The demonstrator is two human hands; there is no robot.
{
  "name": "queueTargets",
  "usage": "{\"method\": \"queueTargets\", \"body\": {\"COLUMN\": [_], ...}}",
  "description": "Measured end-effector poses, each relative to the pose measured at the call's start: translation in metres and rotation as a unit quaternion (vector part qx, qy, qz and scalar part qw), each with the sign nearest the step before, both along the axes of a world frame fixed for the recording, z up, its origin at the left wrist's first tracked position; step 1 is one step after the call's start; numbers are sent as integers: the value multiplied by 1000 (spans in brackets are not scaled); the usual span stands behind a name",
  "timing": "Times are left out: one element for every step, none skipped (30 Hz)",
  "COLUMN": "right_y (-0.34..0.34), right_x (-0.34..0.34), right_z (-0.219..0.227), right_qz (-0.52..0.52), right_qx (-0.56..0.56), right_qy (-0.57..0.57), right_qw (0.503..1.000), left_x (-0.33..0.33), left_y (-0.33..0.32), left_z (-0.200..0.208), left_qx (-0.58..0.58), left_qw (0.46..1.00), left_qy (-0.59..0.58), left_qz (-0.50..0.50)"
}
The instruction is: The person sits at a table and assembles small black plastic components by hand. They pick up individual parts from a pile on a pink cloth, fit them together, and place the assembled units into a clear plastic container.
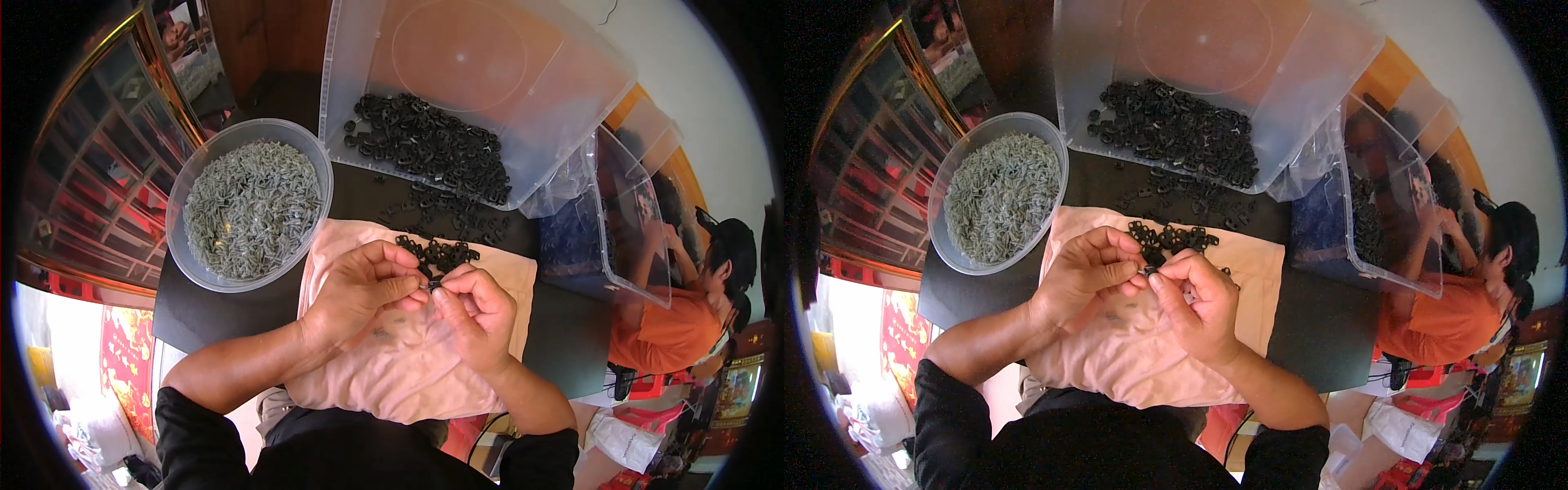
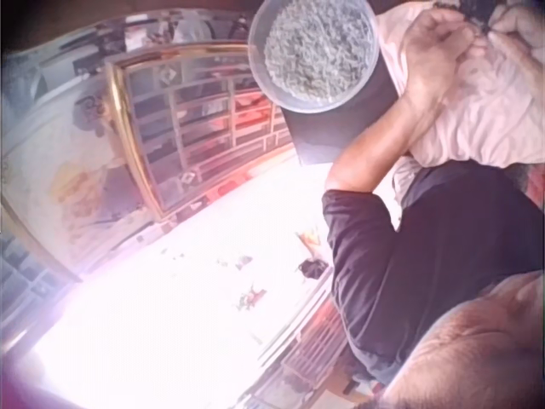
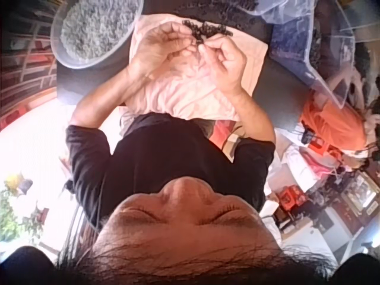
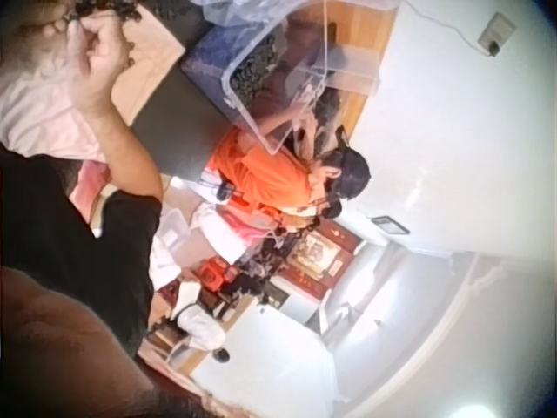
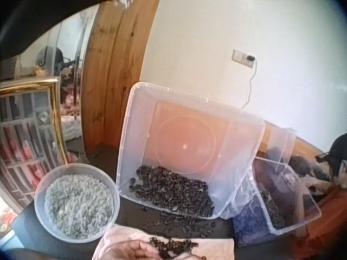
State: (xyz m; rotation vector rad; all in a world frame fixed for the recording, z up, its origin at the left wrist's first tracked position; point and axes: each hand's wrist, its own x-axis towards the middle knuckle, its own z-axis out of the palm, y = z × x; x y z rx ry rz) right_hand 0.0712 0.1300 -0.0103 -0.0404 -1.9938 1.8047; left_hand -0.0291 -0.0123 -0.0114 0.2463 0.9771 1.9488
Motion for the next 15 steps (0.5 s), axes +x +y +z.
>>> {"method": "queueTargets", "body": {"right_y": [0,0,0,-1,-1,-2,-1,0,0,0,0,0,-1,-1,-1], "right_x": [0,-1,-1,-1,-1,-1,-1,-2,-2,-1,-1,-1,-1,-2,-2], "right_z": [-1,-3,-5,-5,-4,-4,-5,-5,-6,-5,-5,-5,-5,-6,-7], "right_qz": [0,1,1,-2,-5,-8,-8,-8,-9,-10,-12,-13,-15,-16,-18], "right_qx": [2,3,4,6,8,9,21,33,46,45,44,43,36,29,22], "right_qy": [1,2,3,5,7,9,11,12,14,13,12,11,15,18,21], "right_qw": [1000,1000,1000,1000,1000,1000,1000,999,999,999,999,999,999,999,999], "left_x": [1,2,2,2,2,2,2,2,2,2,1,1,1,1,2], "left_y": [0,1,1,1,1,1,0,0,0,0,0,1,1,1,0], "left_z": [0,0,0,-1,-1,-2,-2,-3,-3,-4,-4,-3,-2,-1,-1], "left_qx": [-4,-8,-10,-9,-8,-1,3,7,8,8,8,4,0,-4,-3], "left_qw": [1000,1000,1000,1000,1000,1000,1000,1000,1000,1000,1000,1000,1000,1000,1000], "left_qy": [7,15,12,8,4,-1,-6,-11,-9,-7,-4,-5,-5,-5,-2], "left_qz": [-2,-4,-3,-3,-4,-4,-3,-2,1,3,6,2,-1,-3,-4]}}
